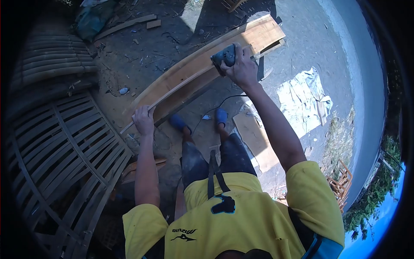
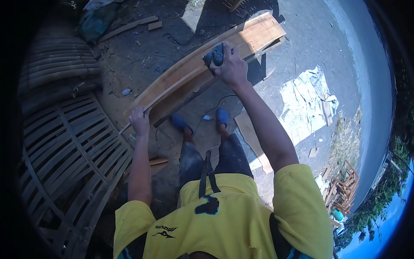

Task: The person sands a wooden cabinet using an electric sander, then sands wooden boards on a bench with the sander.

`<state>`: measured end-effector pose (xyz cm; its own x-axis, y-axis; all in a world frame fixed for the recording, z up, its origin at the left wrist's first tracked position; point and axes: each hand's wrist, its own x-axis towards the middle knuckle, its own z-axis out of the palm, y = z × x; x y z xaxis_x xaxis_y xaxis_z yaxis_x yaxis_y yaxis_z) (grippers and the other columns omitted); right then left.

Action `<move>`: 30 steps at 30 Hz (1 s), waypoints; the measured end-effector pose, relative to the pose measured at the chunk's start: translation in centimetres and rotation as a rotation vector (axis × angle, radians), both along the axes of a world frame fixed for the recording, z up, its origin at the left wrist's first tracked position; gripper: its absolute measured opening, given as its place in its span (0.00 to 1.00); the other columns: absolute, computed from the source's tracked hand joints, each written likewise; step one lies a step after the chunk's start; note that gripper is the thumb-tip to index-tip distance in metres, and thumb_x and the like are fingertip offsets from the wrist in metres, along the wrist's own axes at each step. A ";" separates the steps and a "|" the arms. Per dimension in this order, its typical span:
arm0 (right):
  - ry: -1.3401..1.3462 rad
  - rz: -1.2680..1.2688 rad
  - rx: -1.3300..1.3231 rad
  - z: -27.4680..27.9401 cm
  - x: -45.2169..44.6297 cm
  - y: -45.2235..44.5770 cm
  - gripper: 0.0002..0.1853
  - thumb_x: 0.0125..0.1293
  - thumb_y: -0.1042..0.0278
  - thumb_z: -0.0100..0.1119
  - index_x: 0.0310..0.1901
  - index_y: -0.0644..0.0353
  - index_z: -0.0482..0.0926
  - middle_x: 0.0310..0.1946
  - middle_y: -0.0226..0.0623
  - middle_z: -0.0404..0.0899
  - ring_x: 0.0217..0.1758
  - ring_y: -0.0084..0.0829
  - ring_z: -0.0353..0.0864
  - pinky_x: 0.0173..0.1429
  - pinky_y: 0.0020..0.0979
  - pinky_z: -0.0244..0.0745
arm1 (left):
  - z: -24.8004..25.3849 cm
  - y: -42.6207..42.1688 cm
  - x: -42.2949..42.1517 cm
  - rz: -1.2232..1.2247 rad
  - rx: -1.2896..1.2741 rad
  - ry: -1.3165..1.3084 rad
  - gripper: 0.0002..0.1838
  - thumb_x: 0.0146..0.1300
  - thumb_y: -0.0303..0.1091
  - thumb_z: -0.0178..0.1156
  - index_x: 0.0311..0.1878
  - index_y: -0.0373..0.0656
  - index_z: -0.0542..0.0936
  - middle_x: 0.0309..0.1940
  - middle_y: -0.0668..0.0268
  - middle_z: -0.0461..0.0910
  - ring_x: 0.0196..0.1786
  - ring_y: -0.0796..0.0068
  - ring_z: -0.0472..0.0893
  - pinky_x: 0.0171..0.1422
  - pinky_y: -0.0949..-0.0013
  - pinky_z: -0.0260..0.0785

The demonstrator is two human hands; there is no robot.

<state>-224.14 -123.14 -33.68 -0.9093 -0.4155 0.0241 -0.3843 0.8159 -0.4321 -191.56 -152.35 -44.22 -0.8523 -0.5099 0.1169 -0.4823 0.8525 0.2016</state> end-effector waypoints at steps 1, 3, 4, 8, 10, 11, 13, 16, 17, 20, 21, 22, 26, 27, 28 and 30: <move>0.011 -0.082 0.055 -0.3 -2.5 1.6 0.44 0.61 0.43 0.74 0.75 0.52 0.69 0.53 0.52 0.79 0.47 0.58 0.90 0.50 0.54 0.88 | -0.2 -0.1 0.0 0.006 0.002 -0.002 0.14 0.71 0.51 0.68 0.41 0.51 0.83 0.38 0.68 0.83 0.46 0.60 0.82 0.50 0.53 0.69; 0.065 -0.195 0.108 -1.2 -7.5 4.6 0.45 0.61 0.41 0.73 0.75 0.54 0.68 0.52 0.54 0.79 0.47 0.60 0.90 0.50 0.56 0.88 | -0.2 -0.1 -0.1 0.006 0.004 -0.009 0.14 0.71 0.51 0.68 0.41 0.51 0.83 0.38 0.68 0.83 0.46 0.60 0.82 0.50 0.53 0.69; 0.107 -0.228 0.109 -1.7 -9.0 5.7 0.46 0.61 0.39 0.72 0.75 0.55 0.67 0.51 0.56 0.79 0.46 0.61 0.90 0.50 0.57 0.88 | -0.1 0.0 0.0 0.012 0.014 -0.018 0.14 0.71 0.51 0.68 0.41 0.51 0.83 0.37 0.68 0.83 0.46 0.60 0.82 0.50 0.53 0.69; 0.106 -0.218 0.124 -1.2 -8.6 5.0 0.46 0.61 0.40 0.72 0.74 0.57 0.67 0.51 0.57 0.78 0.48 0.61 0.90 0.50 0.56 0.89 | -0.1 0.6 0.1 0.026 -0.014 -0.024 0.14 0.72 0.51 0.68 0.41 0.51 0.83 0.37 0.68 0.83 0.46 0.59 0.82 0.50 0.53 0.69; -0.012 -0.106 0.074 -0.4 -3.9 1.7 0.46 0.60 0.41 0.75 0.74 0.57 0.67 0.54 0.57 0.77 0.48 0.61 0.90 0.49 0.53 0.89 | 0.2 0.7 0.1 0.018 0.003 -0.022 0.14 0.72 0.51 0.68 0.41 0.51 0.83 0.38 0.69 0.83 0.46 0.59 0.82 0.50 0.53 0.69; -0.051 -0.059 0.059 0.0 -1.3 -0.1 0.47 0.60 0.43 0.76 0.74 0.56 0.66 0.55 0.56 0.77 0.47 0.60 0.90 0.49 0.54 0.89 | 0.4 0.8 0.3 0.019 -0.008 -0.027 0.14 0.72 0.51 0.68 0.41 0.51 0.83 0.38 0.69 0.83 0.46 0.59 0.82 0.50 0.53 0.69; -0.147 0.035 0.001 1.2 4.2 -3.6 0.48 0.58 0.47 0.78 0.76 0.55 0.64 0.58 0.56 0.76 0.46 0.60 0.90 0.49 0.54 0.89 | 0.6 1.0 0.1 0.010 -0.035 -0.036 0.14 0.72 0.51 0.68 0.41 0.51 0.83 0.38 0.69 0.83 0.47 0.60 0.82 0.50 0.53 0.69; -0.169 0.222 -0.144 0.7 10.9 -7.8 0.50 0.56 0.52 0.82 0.76 0.54 0.63 0.61 0.57 0.74 0.47 0.57 0.89 0.48 0.52 0.90 | 0.5 1.0 0.2 0.013 0.014 -0.025 0.13 0.72 0.50 0.68 0.41 0.51 0.83 0.38 0.68 0.83 0.47 0.59 0.82 0.51 0.52 0.69; -0.189 0.302 -0.129 0.7 12.7 -9.0 0.51 0.55 0.52 0.82 0.76 0.54 0.62 0.61 0.57 0.73 0.47 0.56 0.89 0.48 0.51 0.90 | 0.2 0.8 0.2 -0.001 0.008 -0.021 0.13 0.72 0.50 0.68 0.41 0.51 0.83 0.38 0.68 0.83 0.47 0.59 0.82 0.51 0.52 0.69; -0.236 0.398 -0.105 1.4 14.4 -9.4 0.52 0.54 0.53 0.83 0.77 0.53 0.62 0.62 0.57 0.72 0.48 0.56 0.89 0.48 0.50 0.90 | -0.1 0.4 0.5 -0.009 -0.011 -0.019 0.12 0.72 0.48 0.68 0.41 0.50 0.83 0.38 0.67 0.83 0.47 0.59 0.82 0.52 0.52 0.68; -0.267 0.427 -0.093 1.6 14.2 -9.1 0.52 0.54 0.53 0.84 0.77 0.52 0.61 0.63 0.57 0.72 0.49 0.55 0.90 0.48 0.50 0.89 | 0.0 0.5 0.5 -0.004 -0.011 -0.036 0.12 0.72 0.48 0.69 0.41 0.50 0.83 0.38 0.67 0.83 0.47 0.59 0.82 0.52 0.52 0.69; -0.265 0.415 -0.087 1.4 13.1 -8.2 0.52 0.54 0.53 0.84 0.77 0.52 0.61 0.63 0.57 0.72 0.49 0.55 0.90 0.48 0.50 0.89 | -0.1 0.6 0.5 0.004 -0.008 -0.053 0.12 0.71 0.47 0.69 0.41 0.50 0.83 0.38 0.66 0.83 0.48 0.58 0.83 0.53 0.51 0.69; -0.105 0.171 -0.130 0.1 4.8 -1.6 0.49 0.57 0.50 0.80 0.78 0.51 0.63 0.58 0.54 0.75 0.46 0.57 0.91 0.46 0.52 0.89 | -0.4 0.2 0.1 -0.005 -0.005 -0.043 0.13 0.71 0.48 0.70 0.41 0.50 0.82 0.38 0.66 0.83 0.48 0.58 0.83 0.53 0.51 0.69; -0.067 0.098 -0.063 -0.1 2.3 -0.1 0.48 0.59 0.47 0.78 0.77 0.51 0.64 0.57 0.54 0.76 0.45 0.58 0.91 0.46 0.52 0.89 | -0.5 0.0 0.0 -0.007 -0.007 -0.045 0.13 0.71 0.48 0.70 0.41 0.50 0.82 0.38 0.66 0.83 0.48 0.58 0.83 0.52 0.51 0.68; -0.029 0.026 0.002 -0.4 -0.2 1.3 0.46 0.60 0.44 0.75 0.77 0.51 0.65 0.56 0.54 0.77 0.44 0.59 0.91 0.47 0.52 0.89 | -0.6 -0.1 0.0 -0.008 -0.009 -0.047 0.13 0.71 0.48 0.69 0.41 0.50 0.82 0.39 0.66 0.83 0.48 0.58 0.83 0.52 0.51 0.68; 0.089 -0.096 0.012 -1.2 -5.1 4.2 0.45 0.61 0.39 0.71 0.75 0.52 0.68 0.53 0.54 0.78 0.45 0.60 0.91 0.48 0.53 0.89 | -0.5 -0.1 -0.3 -0.011 -0.016 -0.044 0.13 0.71 0.48 0.69 0.41 0.49 0.82 0.39 0.66 0.83 0.48 0.58 0.83 0.52 0.52 0.68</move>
